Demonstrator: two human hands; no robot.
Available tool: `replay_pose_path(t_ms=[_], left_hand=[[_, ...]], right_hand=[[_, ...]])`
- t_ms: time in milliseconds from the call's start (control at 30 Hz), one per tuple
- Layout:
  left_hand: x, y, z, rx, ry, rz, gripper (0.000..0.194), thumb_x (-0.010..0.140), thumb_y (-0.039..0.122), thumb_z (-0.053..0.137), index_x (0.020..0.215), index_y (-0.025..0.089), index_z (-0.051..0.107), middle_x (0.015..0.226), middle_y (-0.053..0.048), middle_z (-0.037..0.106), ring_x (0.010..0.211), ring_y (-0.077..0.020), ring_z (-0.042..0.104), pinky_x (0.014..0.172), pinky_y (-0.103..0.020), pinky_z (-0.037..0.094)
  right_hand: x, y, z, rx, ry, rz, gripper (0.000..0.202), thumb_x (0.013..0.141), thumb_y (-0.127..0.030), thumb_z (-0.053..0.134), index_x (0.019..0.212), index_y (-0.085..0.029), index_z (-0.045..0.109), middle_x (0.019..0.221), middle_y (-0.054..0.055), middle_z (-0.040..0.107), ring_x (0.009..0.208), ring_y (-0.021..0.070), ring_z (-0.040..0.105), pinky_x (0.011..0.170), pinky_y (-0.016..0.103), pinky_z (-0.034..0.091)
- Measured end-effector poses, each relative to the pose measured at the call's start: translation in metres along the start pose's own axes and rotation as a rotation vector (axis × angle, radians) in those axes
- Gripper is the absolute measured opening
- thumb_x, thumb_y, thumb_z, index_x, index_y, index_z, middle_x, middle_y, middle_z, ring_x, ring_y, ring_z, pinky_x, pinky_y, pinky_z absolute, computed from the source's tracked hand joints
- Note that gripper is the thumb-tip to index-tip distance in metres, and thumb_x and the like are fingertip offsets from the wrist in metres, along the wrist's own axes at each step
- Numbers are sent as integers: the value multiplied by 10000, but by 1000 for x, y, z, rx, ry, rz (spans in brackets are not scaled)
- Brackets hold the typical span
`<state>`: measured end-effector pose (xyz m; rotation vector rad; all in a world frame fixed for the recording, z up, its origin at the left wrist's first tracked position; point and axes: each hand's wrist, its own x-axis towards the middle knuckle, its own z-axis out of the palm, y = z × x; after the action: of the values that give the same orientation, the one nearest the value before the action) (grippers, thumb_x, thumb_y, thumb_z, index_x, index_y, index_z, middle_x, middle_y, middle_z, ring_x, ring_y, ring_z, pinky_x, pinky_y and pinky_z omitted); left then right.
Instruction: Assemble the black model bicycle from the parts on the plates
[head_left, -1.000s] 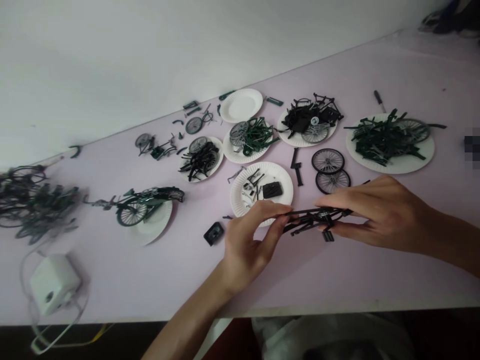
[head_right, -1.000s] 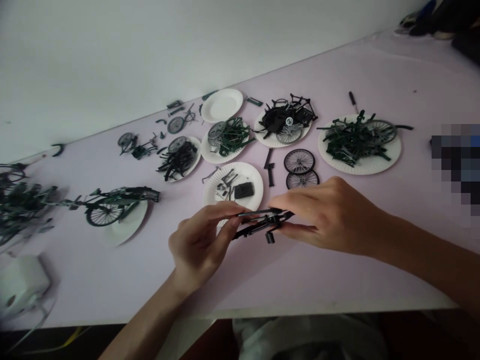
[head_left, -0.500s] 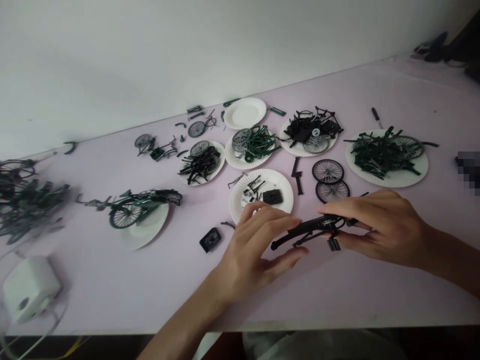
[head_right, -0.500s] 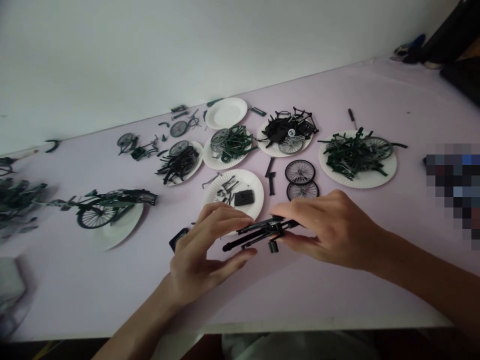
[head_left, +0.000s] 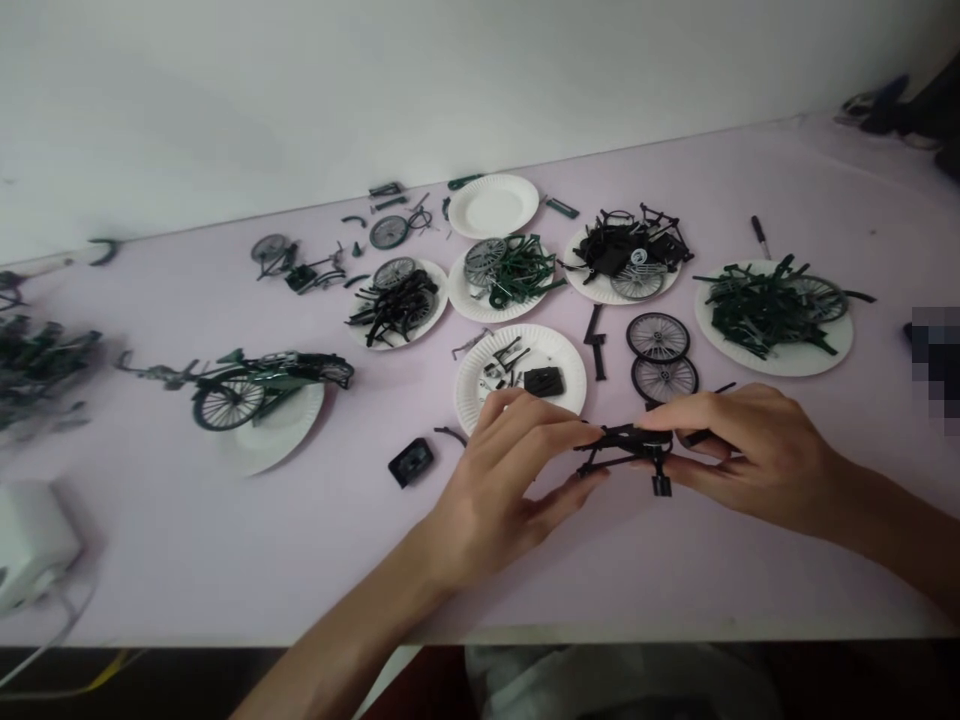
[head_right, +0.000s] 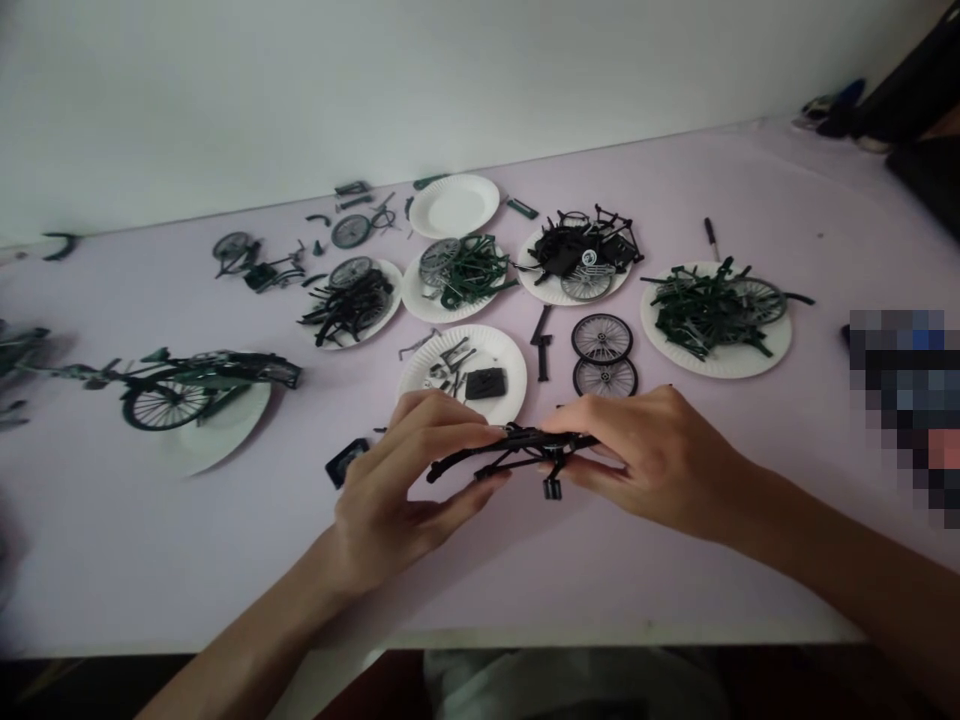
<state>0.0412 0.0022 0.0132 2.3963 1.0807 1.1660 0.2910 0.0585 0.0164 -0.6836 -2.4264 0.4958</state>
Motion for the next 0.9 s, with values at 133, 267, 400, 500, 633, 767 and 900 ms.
replay_pose_path(t_ms=[133, 267, 400, 500, 633, 767, 900], left_hand=[[0, 0, 1, 21, -3, 6, 244, 962, 192, 723, 1162, 144, 590, 959, -62, 708, 881, -171, 663, 842, -360, 489], [-1, -1, 1, 10, 9, 0, 230, 965, 197, 719, 1152, 147, 595, 967, -63, 711, 895, -177, 663, 846, -360, 484], [-3, -3, 1, -25, 16, -32, 241, 959, 178, 717, 1167, 158, 596, 983, -61, 711, 915, -187, 669, 865, -370, 489], [-4, -5, 2, -39, 25, -30, 248, 941, 153, 732, 1152, 140, 602, 971, -68, 704, 901, -188, 667, 874, -378, 487], [-3, -6, 2, -7, 23, -6, 242, 953, 177, 727, 1154, 149, 595, 970, -68, 705, 883, -187, 662, 840, -376, 488], [-1, -3, -5, 119, 12, 32, 234, 959, 175, 718, 1158, 183, 595, 989, -66, 694, 881, -187, 652, 778, -354, 513], [0, 1, -11, 240, 63, 88, 220, 945, 130, 717, 1135, 198, 630, 1005, -77, 687, 908, -197, 656, 782, -362, 548]], right_hand=[[-2, 0, 2, -3, -21, 28, 158, 973, -265, 661, 1129, -240, 669, 498, -109, 501, 380, 105, 446, 487, 255, 365], [-6, 2, 2, -12, -54, 86, 219, 962, -316, 679, 1179, -290, 687, 543, -93, 565, 414, 122, 499, 542, 272, 404], [-6, 3, 0, -4, -50, 98, 306, 934, -395, 718, 1230, -327, 682, 583, -87, 605, 429, 127, 526, 537, 280, 398], [-5, 3, 0, 12, -40, 92, 294, 945, -415, 707, 1219, -310, 692, 559, -84, 583, 422, 134, 515, 515, 284, 389], [-4, 4, 1, 9, -22, 72, 281, 956, -371, 702, 1222, -282, 685, 549, -91, 585, 420, 121, 521, 519, 275, 390], [-4, 3, -2, -21, -4, 20, 323, 970, -297, 687, 1283, -264, 613, 639, -81, 645, 445, 110, 547, 528, 263, 412], [-3, 2, -7, -62, 34, 40, 357, 976, -253, 662, 1317, -294, 563, 744, -50, 702, 483, 125, 573, 562, 286, 477]])
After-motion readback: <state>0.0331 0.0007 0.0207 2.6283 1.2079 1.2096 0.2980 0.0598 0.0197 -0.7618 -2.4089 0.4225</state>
